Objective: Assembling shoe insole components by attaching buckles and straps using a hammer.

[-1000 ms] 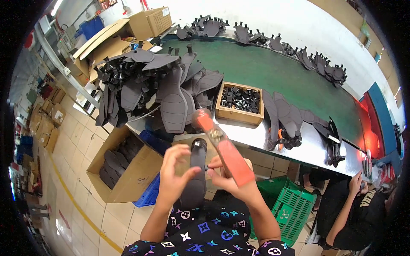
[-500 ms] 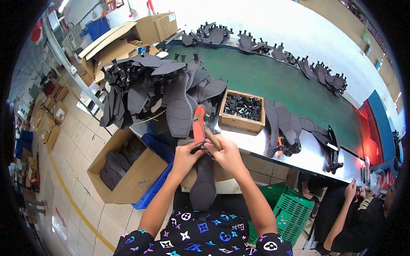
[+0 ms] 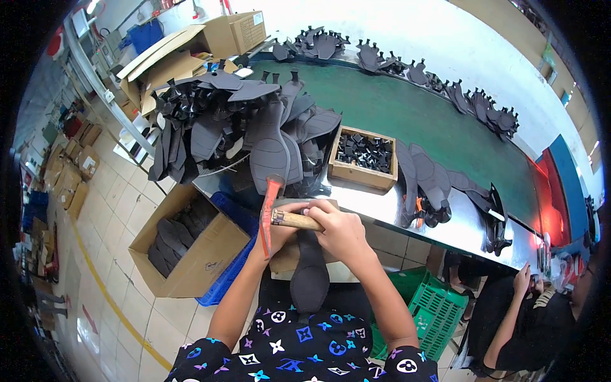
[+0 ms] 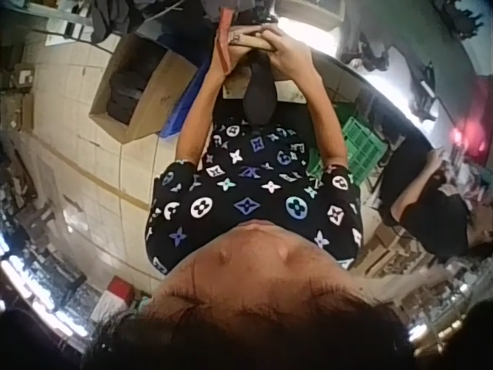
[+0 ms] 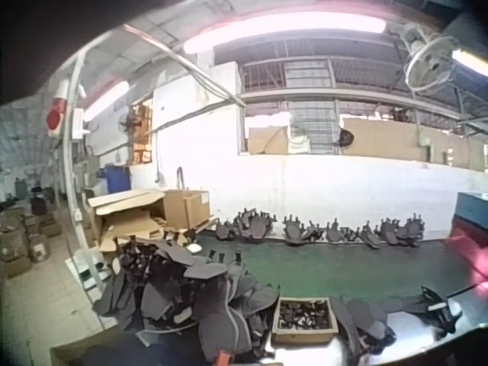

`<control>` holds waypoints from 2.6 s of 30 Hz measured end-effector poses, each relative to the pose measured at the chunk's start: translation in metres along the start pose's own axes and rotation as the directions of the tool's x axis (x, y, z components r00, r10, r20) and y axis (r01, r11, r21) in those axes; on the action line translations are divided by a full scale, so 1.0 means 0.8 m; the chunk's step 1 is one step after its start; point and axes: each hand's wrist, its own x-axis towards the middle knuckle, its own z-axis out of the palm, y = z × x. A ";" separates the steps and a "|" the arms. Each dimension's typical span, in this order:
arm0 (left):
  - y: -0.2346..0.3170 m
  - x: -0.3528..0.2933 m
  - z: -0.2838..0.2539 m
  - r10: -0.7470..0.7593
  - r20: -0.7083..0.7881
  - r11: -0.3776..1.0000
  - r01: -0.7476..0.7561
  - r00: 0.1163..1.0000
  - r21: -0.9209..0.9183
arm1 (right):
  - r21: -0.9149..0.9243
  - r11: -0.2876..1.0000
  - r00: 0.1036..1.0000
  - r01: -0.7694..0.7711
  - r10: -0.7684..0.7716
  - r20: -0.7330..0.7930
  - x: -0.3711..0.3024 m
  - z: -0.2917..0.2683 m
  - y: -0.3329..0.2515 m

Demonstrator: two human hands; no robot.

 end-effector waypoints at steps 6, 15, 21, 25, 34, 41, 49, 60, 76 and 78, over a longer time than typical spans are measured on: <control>0.006 0.002 -0.010 -0.227 0.095 0.971 0.218 0.969 0.096 | 0.450 0.879 0.916 -0.159 0.302 -0.266 -0.035 -0.016 -0.050; 0.009 0.012 -0.016 -0.235 0.221 0.959 0.263 0.947 -0.105 | 0.203 0.958 0.963 -0.201 0.232 -0.141 -0.089 -0.053 -0.087; 0.020 -0.003 -0.018 -0.113 0.168 0.972 0.074 0.979 0.224 | 0.113 0.983 0.955 -0.146 0.169 -0.242 -0.085 -0.143 -0.153; 0.006 -0.003 -0.015 -0.057 0.246 0.887 -0.064 0.968 0.457 | 0.142 0.958 0.967 -0.250 0.253 -0.003 -0.095 -0.040 -0.066; 0.020 0.001 -0.026 -0.092 0.327 0.795 -0.129 0.941 0.593 | 0.030 0.966 0.966 -0.256 0.255 0.048 -0.090 -0.059 -0.086; 0.028 -0.030 -0.028 0.110 0.301 0.915 -0.214 0.947 0.341 | -0.011 0.997 0.919 -0.082 0.072 -0.389 -0.093 -0.095 -0.073; 0.210 -0.110 -0.030 -0.209 0.554 0.903 0.376 0.806 -0.206 | -0.364 0.921 0.981 0.140 -0.078 0.180 -0.076 -0.052 -0.042; 0.214 -0.131 -0.019 0.011 0.702 0.853 0.360 0.712 -0.379 | 0.910 0.385 0.783 0.151 -0.609 0.127 -0.051 -0.111 -0.081; 0.221 -0.127 0.003 -0.037 0.555 0.988 0.115 0.831 -0.107 | 0.612 0.791 0.991 -0.018 -0.066 0.115 -0.120 -0.134 -0.119; 0.219 -0.124 0.014 -0.110 0.568 0.985 0.166 0.816 -0.048 | 0.628 0.778 0.998 -0.030 -0.006 0.055 -0.134 -0.117 -0.109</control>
